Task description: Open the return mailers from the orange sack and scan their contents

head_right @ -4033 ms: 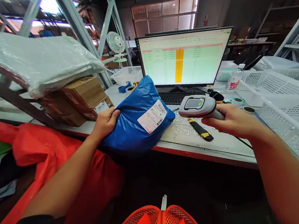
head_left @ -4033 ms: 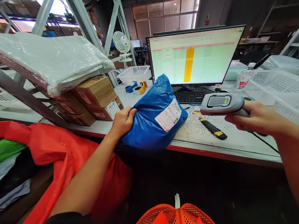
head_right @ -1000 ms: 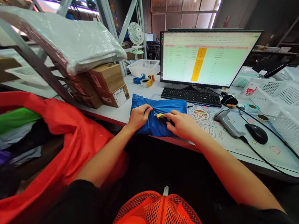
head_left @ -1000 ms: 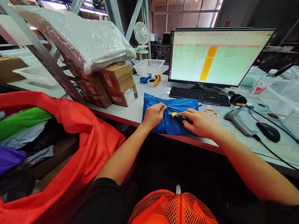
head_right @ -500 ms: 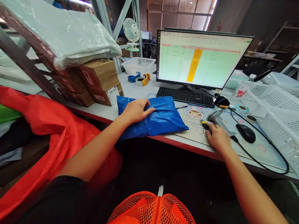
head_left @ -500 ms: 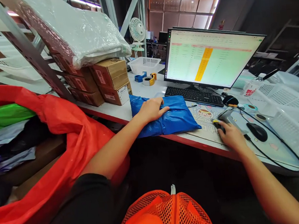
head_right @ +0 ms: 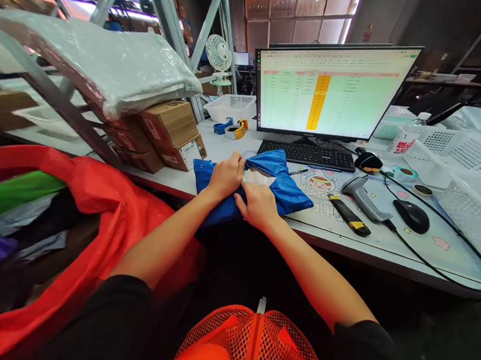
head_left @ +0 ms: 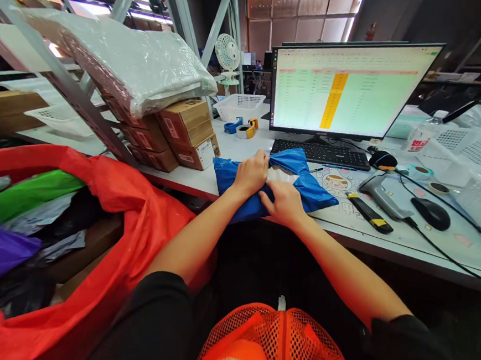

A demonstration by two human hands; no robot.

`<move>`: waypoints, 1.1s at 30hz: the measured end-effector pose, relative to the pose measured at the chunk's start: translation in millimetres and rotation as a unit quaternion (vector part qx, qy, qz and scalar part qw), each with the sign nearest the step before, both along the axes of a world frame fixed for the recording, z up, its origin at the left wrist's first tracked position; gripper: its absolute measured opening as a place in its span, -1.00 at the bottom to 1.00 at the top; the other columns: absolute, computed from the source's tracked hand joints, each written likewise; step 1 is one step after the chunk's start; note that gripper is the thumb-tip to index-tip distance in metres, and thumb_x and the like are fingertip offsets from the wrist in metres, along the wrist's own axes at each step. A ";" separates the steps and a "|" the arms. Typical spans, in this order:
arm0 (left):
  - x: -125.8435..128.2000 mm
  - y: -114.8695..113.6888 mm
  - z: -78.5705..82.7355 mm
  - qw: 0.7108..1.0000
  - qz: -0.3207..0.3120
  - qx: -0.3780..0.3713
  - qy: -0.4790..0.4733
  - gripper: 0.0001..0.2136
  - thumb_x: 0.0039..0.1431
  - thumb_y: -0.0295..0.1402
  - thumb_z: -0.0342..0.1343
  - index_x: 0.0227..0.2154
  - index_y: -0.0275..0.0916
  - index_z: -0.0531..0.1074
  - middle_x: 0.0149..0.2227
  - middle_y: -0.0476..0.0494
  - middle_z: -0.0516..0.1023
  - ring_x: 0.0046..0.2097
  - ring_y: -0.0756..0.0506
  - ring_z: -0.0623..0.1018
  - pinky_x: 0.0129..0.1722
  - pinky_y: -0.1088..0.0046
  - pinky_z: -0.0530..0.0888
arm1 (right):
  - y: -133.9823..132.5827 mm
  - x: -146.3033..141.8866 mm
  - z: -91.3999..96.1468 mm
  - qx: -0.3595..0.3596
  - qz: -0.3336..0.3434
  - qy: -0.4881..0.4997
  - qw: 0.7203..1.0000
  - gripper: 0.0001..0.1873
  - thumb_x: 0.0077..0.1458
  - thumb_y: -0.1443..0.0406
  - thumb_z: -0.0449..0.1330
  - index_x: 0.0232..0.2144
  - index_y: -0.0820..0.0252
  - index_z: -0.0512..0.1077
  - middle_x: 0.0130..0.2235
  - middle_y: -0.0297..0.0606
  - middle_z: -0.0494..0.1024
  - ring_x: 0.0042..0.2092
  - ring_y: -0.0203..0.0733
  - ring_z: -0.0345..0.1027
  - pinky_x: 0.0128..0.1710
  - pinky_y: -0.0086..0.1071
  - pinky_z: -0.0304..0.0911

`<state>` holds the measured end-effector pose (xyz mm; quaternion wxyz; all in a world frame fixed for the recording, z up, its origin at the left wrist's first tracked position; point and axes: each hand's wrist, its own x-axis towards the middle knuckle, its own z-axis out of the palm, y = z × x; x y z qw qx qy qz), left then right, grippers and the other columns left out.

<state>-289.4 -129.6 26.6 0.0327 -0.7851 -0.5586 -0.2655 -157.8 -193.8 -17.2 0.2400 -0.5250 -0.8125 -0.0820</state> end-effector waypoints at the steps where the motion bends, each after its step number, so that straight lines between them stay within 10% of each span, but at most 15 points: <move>1: -3.6 2.8 1.3 1.000 0.019 -0.005 0.014 -0.66 0.58 -0.23 -0.22 0.09 -0.27 0.38 -0.14 -0.32 0.68 -0.06 -0.35 0.68 -0.12 0.21 0.48 | -7.3 -0.6 -3.0 -0.012 0.013 -0.013 1.000 -0.69 0.43 0.14 0.09 -0.14 0.23 0.53 -0.20 -0.04 0.67 -0.15 0.06 0.52 -0.18 -0.22 0.23; 12: -38.9 104.7 2.7 0.990 0.036 -0.014 0.139 -0.54 0.56 -0.20 -0.26 0.29 -0.34 0.31 -0.02 -0.55 0.63 0.09 -0.47 0.62 0.08 -0.02 0.45 | -135.3 66.6 -42.9 0.039 0.145 0.061 0.987 -0.71 0.45 0.32 0.09 -0.37 0.12 0.46 -0.51 -0.33 0.46 -0.49 -0.22 0.28 -0.39 -0.30 0.10; 19: -13.6 97.0 0.5 0.980 -0.071 -0.030 0.182 -0.67 0.44 -0.24 0.01 0.10 -0.28 0.51 0.03 -0.44 0.60 0.08 -0.40 0.59 0.07 0.11 0.45 | -150.0 85.5 -52.3 -0.041 0.123 0.188 0.974 -0.83 0.39 0.22 0.19 -0.06 0.05 0.57 -0.26 -0.21 0.64 -0.26 -0.08 0.53 -0.28 -0.21 0.44; 23: 6.0 55.0 16.0 0.965 -0.198 0.087 0.147 -0.69 0.42 -0.26 -0.01 0.03 -0.27 0.54 0.02 -0.38 0.60 0.10 -0.34 0.56 0.14 0.15 0.41 | -134.0 110.4 -20.7 0.034 0.038 0.274 0.960 -0.72 0.38 0.24 0.19 0.07 0.01 0.57 0.01 -0.13 0.64 0.05 -0.01 0.54 0.08 -0.12 0.46; 26: 25.7 37.0 14.8 0.966 -0.207 -0.014 0.156 -0.66 0.43 -0.12 0.02 -0.04 -0.22 0.60 -0.09 -0.31 0.66 0.00 -0.32 0.61 0.05 0.19 0.47 | -90.8 130.7 -4.0 0.062 -0.044 0.294 0.953 -0.69 0.37 0.17 0.14 0.01 0.10 0.60 0.03 -0.06 0.63 0.11 0.06 0.50 0.18 -0.04 0.40; 33: 38.7 73.6 3.3 0.937 -0.209 -0.230 0.159 -0.25 0.13 0.21 0.24 0.26 -0.15 0.50 0.20 -0.29 0.60 0.13 -0.30 0.60 0.10 0.30 0.51 | 2.4 148.4 -20.1 -0.162 -0.065 0.370 0.913 -0.44 0.25 -0.01 0.15 0.12 0.21 0.54 0.14 -0.03 0.62 0.16 0.07 0.47 0.27 0.04 0.31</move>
